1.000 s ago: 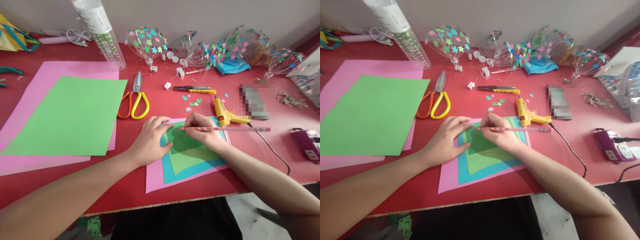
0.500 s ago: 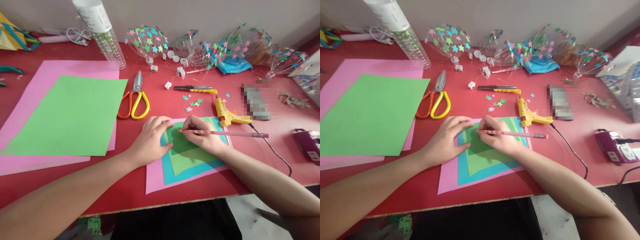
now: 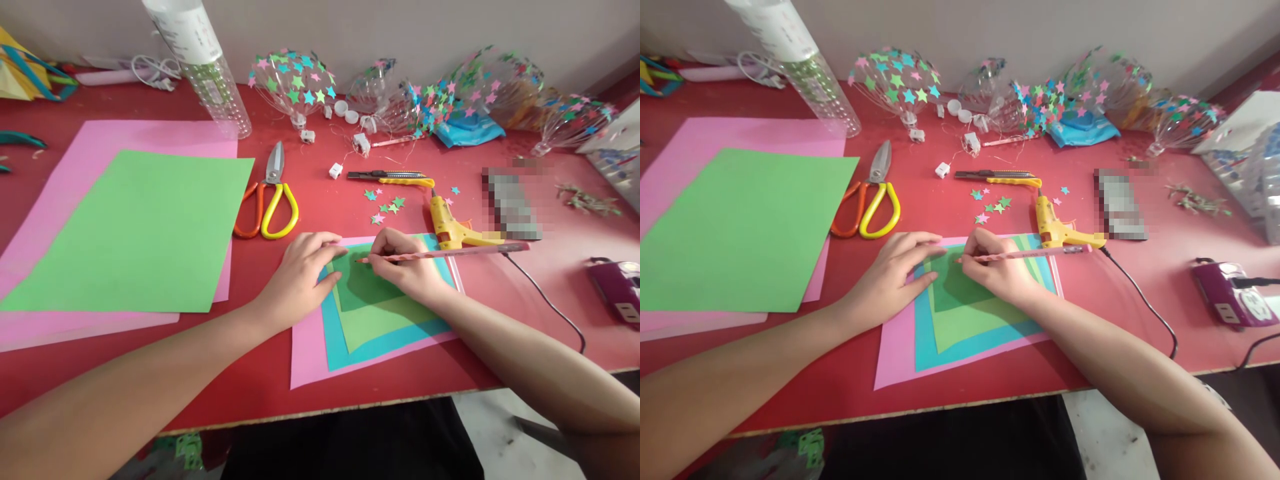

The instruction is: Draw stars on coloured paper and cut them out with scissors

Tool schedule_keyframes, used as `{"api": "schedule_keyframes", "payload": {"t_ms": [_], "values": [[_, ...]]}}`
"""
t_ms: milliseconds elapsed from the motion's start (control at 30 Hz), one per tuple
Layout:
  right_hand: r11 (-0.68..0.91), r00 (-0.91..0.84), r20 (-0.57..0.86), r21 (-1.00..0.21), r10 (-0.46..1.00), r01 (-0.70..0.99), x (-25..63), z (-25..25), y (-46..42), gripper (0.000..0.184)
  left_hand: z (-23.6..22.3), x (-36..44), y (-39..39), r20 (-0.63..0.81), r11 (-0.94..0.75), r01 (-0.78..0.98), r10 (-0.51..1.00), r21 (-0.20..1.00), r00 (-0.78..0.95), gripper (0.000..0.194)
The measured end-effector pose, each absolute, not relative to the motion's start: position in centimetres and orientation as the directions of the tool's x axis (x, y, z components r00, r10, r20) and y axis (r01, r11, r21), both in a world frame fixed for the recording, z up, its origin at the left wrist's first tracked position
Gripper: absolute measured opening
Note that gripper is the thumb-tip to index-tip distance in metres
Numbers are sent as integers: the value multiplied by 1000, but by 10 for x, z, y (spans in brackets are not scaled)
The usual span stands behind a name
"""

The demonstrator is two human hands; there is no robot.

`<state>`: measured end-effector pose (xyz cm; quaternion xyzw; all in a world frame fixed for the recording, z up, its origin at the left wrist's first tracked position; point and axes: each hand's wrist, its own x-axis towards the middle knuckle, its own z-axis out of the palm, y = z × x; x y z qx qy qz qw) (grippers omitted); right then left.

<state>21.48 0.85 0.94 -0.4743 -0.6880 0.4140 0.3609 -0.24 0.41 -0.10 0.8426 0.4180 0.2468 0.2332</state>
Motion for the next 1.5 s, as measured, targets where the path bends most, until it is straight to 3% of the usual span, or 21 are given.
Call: {"api": "schedule_keyframes", "payload": {"t_ms": [433,700,933,1500], "values": [[123,-316,13,-935,949,332,214,14,8,12,-1,-2,5,231,-559,598,812,575,536,26],[165,-356,26,-916,934,366,216,13,6,13,-1,-3,5,224,-549,587,815,596,535,26],[285,-379,128,-874,916,394,216,13,5,12,-2,-4,5,232,-553,583,813,595,535,26],[178,-369,45,-925,929,337,217,9,7,15,-2,-3,5,238,-555,582,812,594,532,26]]}}
